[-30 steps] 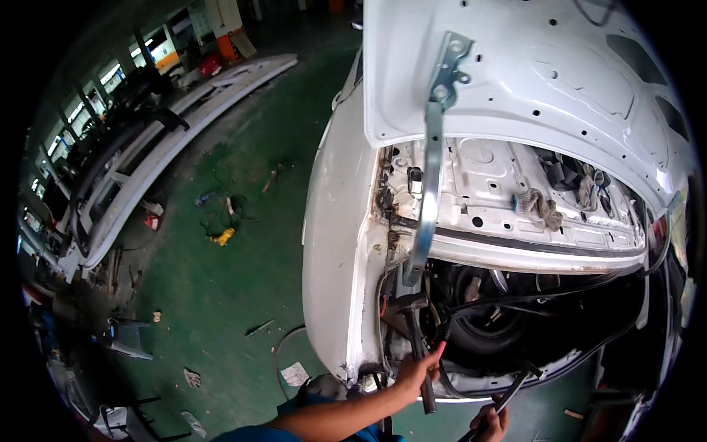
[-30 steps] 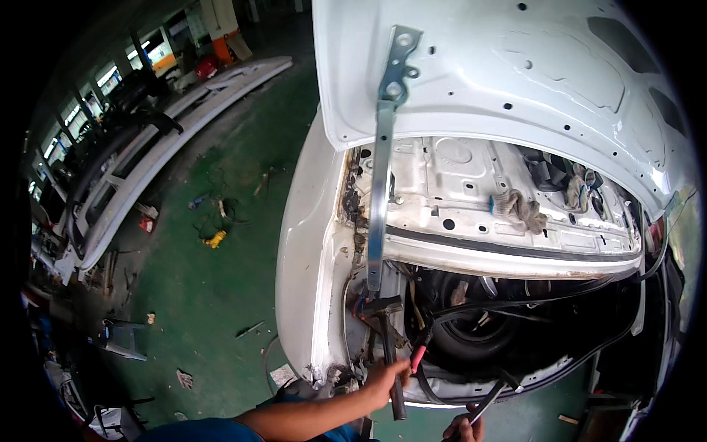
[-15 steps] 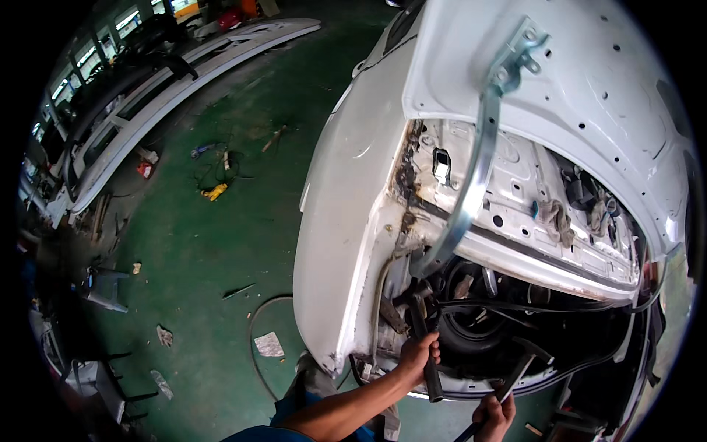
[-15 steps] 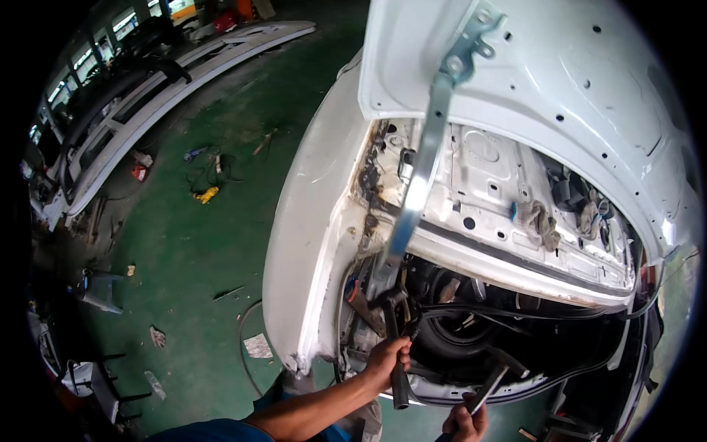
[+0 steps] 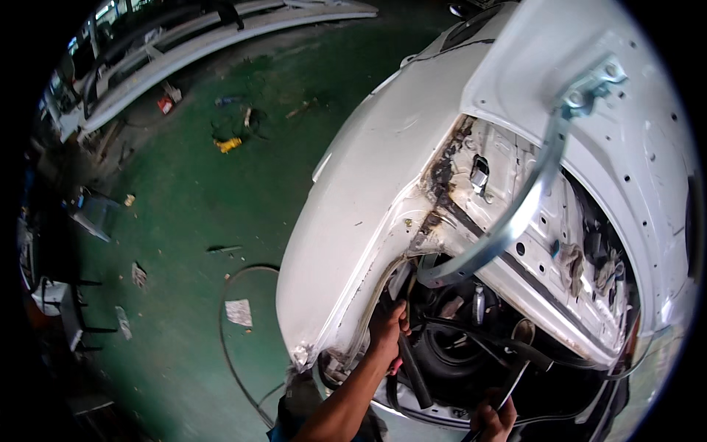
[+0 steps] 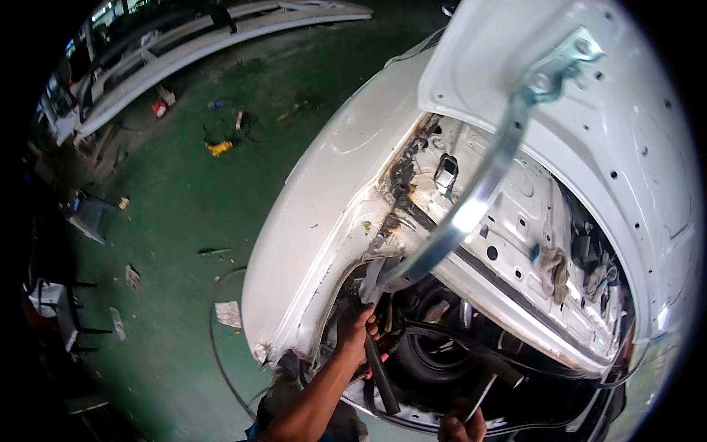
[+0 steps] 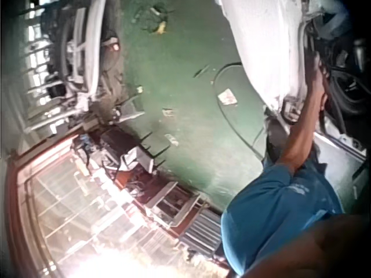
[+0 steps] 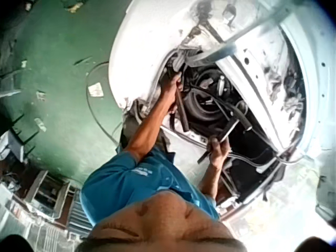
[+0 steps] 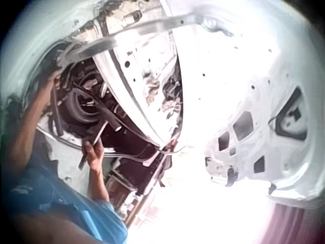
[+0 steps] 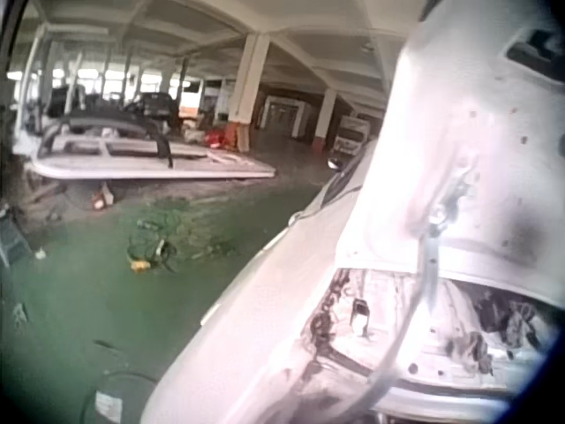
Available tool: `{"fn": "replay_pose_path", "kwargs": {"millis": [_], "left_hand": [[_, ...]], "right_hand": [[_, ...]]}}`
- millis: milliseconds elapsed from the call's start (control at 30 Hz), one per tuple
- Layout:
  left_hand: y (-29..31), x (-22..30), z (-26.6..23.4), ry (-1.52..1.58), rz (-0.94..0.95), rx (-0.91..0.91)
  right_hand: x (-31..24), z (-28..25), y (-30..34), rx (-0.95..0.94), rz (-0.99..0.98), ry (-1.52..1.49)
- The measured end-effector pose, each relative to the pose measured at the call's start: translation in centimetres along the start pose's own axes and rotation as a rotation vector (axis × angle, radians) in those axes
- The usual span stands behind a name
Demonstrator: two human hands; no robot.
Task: The person welds the front fender area of a white car using a welding torch, then uses a hammer to shape and align the metal. The hood is open and the work area is a workshop with tools on the floor.
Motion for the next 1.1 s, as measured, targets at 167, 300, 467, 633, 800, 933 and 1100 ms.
{"fn": "replay_pose_path", "kwargs": {"millis": [167, 300, 467, 633, 800, 933, 1100], "left_hand": [[-0.6, 2.2, 2.8, -0.081, 0.125, -0.241], [-0.7, 4.4, 4.5, -0.361, 0.254, -0.296], [-1.4, 4.8, 4.4, -0.364, 0.237, -0.287], [-0.6, 5.2, 5.4, -0.345, 0.22, -0.372], [-2.2, 3.5, 4.2, -0.311, 0.245, -0.363], [-2.4, 2.8, 4.0, -0.269, 0.231, -0.291], [0.2, 5.6, 4.2, -0.459, 0.283, -0.326]], "right_hand": [[-3.8, 3.8, -0.1, -0.317, -0.087, 0.185], [-6.0, 9.2, -0.6, -0.353, -0.043, 0.136], [-6.2, 14.2, -1.9, -0.333, -0.134, 0.166], [-5.4, 17.1, -3.0, -0.169, -0.224, 0.143], [-5.7, 18.9, -3.0, -0.211, -0.143, 0.07], [-5.9, 19.2, -2.5, -0.204, -0.218, 0.084], [-6.1, 18.9, -2.2, -0.189, -0.268, 0.108]]}}
Point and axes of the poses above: each hand's wrist, its own y-axis away from the middle knuckle, its own z-axis out of the palm, x = y × z, the point moved 2 cm from there along -y, towards the middle knuckle, and after that the axes turned 13 degrees about x, right-handed, at the moved point
